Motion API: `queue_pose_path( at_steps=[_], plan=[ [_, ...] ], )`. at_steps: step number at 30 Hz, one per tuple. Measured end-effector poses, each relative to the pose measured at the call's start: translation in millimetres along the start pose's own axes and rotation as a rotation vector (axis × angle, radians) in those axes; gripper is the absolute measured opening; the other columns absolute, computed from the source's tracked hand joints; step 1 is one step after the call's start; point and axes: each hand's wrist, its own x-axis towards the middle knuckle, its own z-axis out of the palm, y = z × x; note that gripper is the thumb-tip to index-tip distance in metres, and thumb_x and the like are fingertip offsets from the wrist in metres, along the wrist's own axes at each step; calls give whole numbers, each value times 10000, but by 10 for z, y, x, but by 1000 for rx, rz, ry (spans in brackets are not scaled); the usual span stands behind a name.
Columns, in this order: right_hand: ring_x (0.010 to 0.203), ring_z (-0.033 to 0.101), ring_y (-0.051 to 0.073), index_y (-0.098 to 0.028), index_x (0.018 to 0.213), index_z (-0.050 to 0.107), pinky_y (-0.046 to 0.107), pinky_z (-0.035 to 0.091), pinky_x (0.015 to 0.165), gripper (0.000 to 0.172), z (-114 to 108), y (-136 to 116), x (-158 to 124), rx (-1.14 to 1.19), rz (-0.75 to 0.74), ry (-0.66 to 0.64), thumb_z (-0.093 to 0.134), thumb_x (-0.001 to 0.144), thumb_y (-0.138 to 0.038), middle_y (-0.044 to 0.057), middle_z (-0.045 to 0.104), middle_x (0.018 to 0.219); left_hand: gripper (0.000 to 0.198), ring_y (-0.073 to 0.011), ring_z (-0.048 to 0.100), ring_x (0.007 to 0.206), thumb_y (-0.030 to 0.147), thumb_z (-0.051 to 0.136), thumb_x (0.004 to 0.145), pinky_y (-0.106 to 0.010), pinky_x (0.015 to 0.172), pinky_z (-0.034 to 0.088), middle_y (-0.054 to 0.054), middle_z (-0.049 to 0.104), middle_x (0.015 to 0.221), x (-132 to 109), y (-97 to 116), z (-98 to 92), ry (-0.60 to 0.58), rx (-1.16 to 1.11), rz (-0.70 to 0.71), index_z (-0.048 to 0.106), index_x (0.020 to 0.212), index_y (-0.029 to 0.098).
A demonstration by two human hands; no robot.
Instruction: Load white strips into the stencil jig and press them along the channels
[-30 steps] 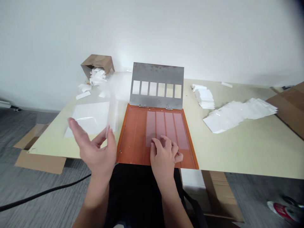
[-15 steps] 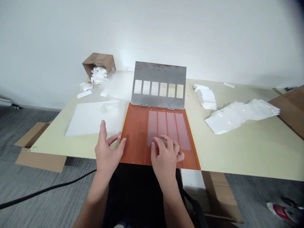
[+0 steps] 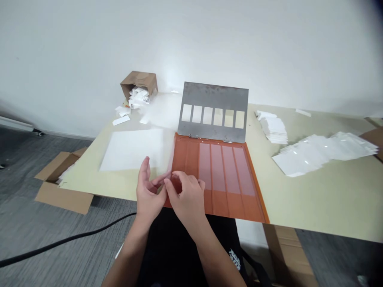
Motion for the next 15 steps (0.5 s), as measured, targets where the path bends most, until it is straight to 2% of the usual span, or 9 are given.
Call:
queue_pose_path(
  at_steps=[4, 8, 12, 15],
  plan=[
    [881, 644, 199, -224, 906, 667, 356, 270, 848, 202, 94, -77, 29, -40, 0, 34, 608, 904, -418, 5, 745, 890, 955, -225, 736, 969, 320, 797, 756, -326, 861, 609, -186, 214, 1624, 18, -61, -54, -27, -125, -15, 232, 1525, 297],
    [862, 641, 198, -222, 885, 665, 360, 257, 843, 152, 134, -119, 25, -37, 37, 62, 612, 893, -364, 6, 745, 869, 833, -230, 721, 1019, 328, 754, 801, -318, 873, 606, -118, 93, 1660, 11, -74, -120, -56, -168, 11, 302, 1500, 346],
    [823, 634, 190, -223, 850, 663, 359, 264, 841, 134, 132, -136, 1, 7, 81, 43, 593, 888, -331, 9, 740, 858, 761, -248, 697, 1079, 383, 703, 844, -343, 942, 578, -103, 103, 1660, 1, -89, -158, -79, -193, 10, 320, 1502, 356],
    [817, 629, 187, -226, 844, 666, 356, 265, 833, 155, 133, -164, -18, 4, 95, 47, 563, 901, -328, 7, 732, 838, 712, -235, 708, 1053, 411, 673, 868, -325, 904, 594, -105, 151, 1653, 7, -89, -151, -51, -175, -34, 345, 1496, 347]
  ],
)
